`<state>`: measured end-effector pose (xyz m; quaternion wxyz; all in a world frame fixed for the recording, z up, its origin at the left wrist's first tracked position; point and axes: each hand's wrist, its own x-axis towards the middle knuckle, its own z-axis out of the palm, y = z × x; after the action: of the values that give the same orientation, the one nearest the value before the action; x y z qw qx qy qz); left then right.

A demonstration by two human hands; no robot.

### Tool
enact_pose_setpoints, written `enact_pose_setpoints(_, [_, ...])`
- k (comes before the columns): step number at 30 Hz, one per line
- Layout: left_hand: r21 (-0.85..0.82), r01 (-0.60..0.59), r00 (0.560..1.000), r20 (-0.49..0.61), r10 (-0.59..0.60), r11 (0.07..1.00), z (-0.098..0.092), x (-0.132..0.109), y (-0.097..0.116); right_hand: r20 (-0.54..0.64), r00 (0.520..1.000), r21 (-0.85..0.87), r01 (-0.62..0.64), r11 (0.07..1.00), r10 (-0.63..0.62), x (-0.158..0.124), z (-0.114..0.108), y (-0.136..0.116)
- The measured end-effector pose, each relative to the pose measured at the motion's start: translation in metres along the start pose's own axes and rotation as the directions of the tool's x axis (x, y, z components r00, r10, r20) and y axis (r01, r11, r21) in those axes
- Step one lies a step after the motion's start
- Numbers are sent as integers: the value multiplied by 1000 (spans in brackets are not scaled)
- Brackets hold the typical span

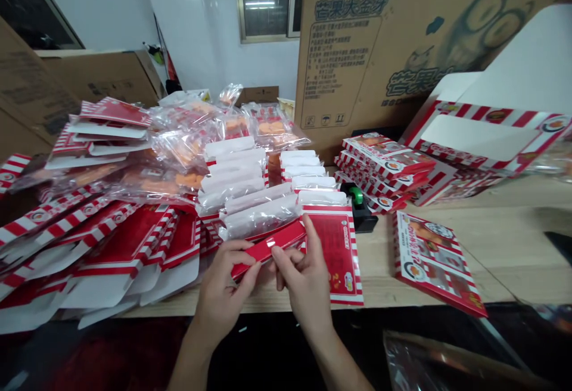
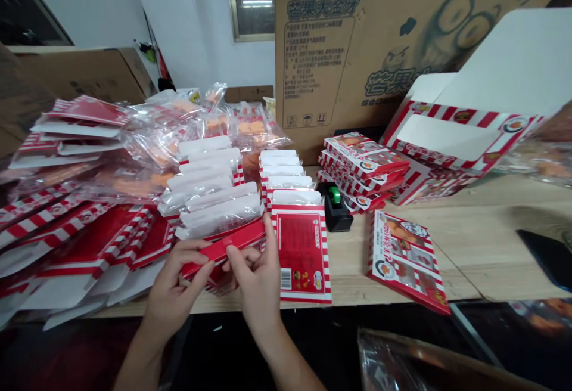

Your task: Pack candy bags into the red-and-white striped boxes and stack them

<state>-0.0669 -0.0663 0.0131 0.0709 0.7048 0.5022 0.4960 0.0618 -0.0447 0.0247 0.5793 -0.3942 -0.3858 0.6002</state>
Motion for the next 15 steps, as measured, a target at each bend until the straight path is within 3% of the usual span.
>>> enact_pose_setpoints(4, [172, -141, 948, 306, 83, 975, -15, 17, 8, 10, 1000, -58, -9, 998, 10, 6, -8, 9])
enact_pose_setpoints(6, [203, -150, 926, 371, 66, 968, -18, 22, 10, 18, 1000, -184, 13, 983, -10, 9, -18, 11])
enact_pose_setpoints(8, [183, -92, 929, 369, 18, 979, -19, 24, 9, 30, 997, -374, 83, 924, -77, 11, -29, 11])
enact_pose_setpoints(12, [-16, 115, 901, 422, -98, 993, -22, 18, -1, 93, 958, -692, 259, 674, -272, 11, -49, 0])
enact_pose_setpoints(15, [-326, 259, 910, 398, -116, 909, -17, 12, -11, 278, 930, -698, 366, 616, -238, 6, -68, -19])
